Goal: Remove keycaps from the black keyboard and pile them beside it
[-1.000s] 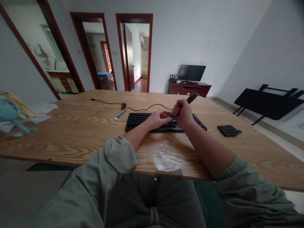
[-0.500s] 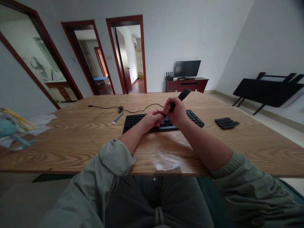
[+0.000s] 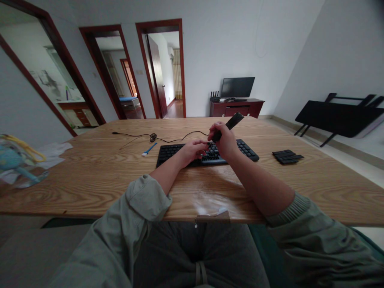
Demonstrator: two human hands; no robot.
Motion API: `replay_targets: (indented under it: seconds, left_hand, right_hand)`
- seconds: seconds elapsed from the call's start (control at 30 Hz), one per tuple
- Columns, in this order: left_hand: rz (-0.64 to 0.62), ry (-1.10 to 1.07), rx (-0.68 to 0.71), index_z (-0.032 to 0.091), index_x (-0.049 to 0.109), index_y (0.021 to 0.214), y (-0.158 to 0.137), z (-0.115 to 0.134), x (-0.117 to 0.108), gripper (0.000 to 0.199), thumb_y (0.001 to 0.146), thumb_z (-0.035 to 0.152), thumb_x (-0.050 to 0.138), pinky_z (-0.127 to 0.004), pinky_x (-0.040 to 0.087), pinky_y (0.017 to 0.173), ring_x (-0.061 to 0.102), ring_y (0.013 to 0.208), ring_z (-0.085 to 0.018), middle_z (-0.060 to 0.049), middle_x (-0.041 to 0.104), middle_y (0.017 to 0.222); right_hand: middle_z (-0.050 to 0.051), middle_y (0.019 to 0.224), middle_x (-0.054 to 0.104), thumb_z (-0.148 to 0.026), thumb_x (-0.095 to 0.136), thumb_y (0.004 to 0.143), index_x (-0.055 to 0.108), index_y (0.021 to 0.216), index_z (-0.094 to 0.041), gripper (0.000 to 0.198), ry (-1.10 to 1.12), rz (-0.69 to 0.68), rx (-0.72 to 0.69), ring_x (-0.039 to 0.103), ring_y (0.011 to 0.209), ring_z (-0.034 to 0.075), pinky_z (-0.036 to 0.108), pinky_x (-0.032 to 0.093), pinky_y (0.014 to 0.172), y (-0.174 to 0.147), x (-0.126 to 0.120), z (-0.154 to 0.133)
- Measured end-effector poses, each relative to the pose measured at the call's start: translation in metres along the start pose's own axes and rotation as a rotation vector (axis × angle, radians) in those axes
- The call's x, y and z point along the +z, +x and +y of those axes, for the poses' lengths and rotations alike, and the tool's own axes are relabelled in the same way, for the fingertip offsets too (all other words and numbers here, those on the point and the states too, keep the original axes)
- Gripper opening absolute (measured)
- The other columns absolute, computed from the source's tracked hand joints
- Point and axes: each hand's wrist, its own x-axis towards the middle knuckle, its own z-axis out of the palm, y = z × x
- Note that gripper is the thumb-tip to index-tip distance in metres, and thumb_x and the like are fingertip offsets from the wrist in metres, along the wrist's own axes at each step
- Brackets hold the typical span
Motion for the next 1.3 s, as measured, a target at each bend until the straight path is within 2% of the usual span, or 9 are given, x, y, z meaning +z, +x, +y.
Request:
replay_targets:
  seconds: [0.13,0.27,0.47,0.63,0.77,0.9,1.03,1.17,1.3]
  left_hand:
    - [-0.032,-0.098,-0.028,0.018,0.057,0.09,-0.001,0.004,-0.002,0.025,0.071,0.03,0.069,-0.021,0.045,0.056,0.065,0.068,-0.012,-0.005,0.07,0.092]
    - [-0.043,-0.159,-0.021,0.02,0.052,0.089,0.0,0.004,-0.005,0.024,0.071,0.026,0.067,-0.022,0.046,0.055,0.069,0.069,-0.016,-0.007,0.073,0.093]
    - [0.088,-0.144,0.063,0.019,0.053,0.088,0.003,0.004,-0.004,0.02,0.074,0.022,0.066,-0.02,0.043,0.051,0.064,0.06,-0.011,-0.005,0.073,0.088]
    - [0.223,-0.053,0.116,0.017,0.054,0.085,0.002,0.005,-0.002,0.019,0.075,0.022,0.069,-0.018,0.041,0.05,0.06,0.06,-0.008,-0.004,0.071,0.09]
    - [0.271,0.143,0.171,0.018,0.055,0.091,0.001,0.003,0.0,0.02,0.078,0.025,0.068,-0.02,0.044,0.054,0.06,0.062,-0.009,-0.004,0.069,0.088]
    - [0.288,0.345,0.244,0.016,0.058,0.089,0.004,0.001,-0.001,0.015,0.079,0.022,0.067,-0.021,0.044,0.057,0.058,0.061,-0.009,-0.002,0.064,0.076]
    - [0.308,0.394,0.266,0.015,0.059,0.089,0.005,0.003,-0.011,0.014,0.079,0.021,0.066,-0.021,0.044,0.057,0.057,0.062,-0.01,-0.001,0.061,0.073]
    - [0.36,0.428,0.298,0.015,0.06,0.089,0.002,0.013,-0.034,0.014,0.078,0.023,0.064,-0.022,0.044,0.057,0.057,0.062,-0.01,-0.003,0.064,0.077]
    - [0.448,0.486,0.299,0.016,0.06,0.09,0.001,0.019,-0.071,0.015,0.078,0.026,0.062,-0.023,0.044,0.056,0.057,0.062,-0.011,-0.004,0.066,0.081]
  right_hand:
    - [-0.002,0.062,0.053,-0.04,0.062,0.079,0.053,0.068,-0.022,0.023,-0.062,-0.003,-0.057,0.051,0.06,0.011,0.024,0.045,0.06,-0.001,-0.001,-0.002]
    - [-0.001,0.068,0.056,-0.038,0.061,0.081,0.06,0.071,-0.022,0.019,-0.17,-0.078,-0.121,0.052,0.069,0.012,0.025,0.045,0.066,-0.008,0.0,-0.005]
    - [0.001,0.08,0.059,-0.026,0.062,0.077,0.064,0.079,-0.022,0.005,-0.353,-0.134,-0.305,0.053,0.08,0.015,0.028,0.045,0.073,-0.013,-0.005,-0.011]
    - [0.001,0.085,0.061,-0.018,0.064,0.072,0.064,0.085,-0.023,0.013,-0.4,-0.132,-0.387,0.054,0.08,0.015,0.029,0.046,0.075,-0.011,-0.007,-0.013]
    - [-0.001,0.079,0.059,-0.029,0.065,0.077,0.063,0.084,-0.023,0.009,-0.351,-0.097,-0.307,0.054,0.074,0.014,0.026,0.046,0.068,-0.008,-0.01,0.0]
    - [-0.001,0.075,0.058,-0.042,0.058,0.084,0.06,0.082,-0.023,0.019,-0.375,-0.011,-0.324,0.055,0.072,0.012,0.024,0.046,0.064,0.005,-0.018,0.006]
    - [0.001,0.077,0.061,-0.043,0.05,0.087,0.056,0.082,-0.023,0.021,-0.352,0.148,-0.384,0.058,0.069,0.013,0.026,0.048,0.064,0.022,-0.039,-0.018]
    - [0.002,0.077,0.061,-0.03,0.051,0.082,0.055,0.087,-0.023,0.009,-0.403,0.281,-0.448,0.059,0.066,0.015,0.031,0.051,0.066,0.021,-0.085,-0.051]
    - [0.003,0.08,0.063,-0.027,0.055,0.078,0.061,0.093,-0.023,0.016,-0.821,0.163,-0.307,0.061,0.065,0.017,0.035,0.053,0.066,0.007,-0.135,-0.064]
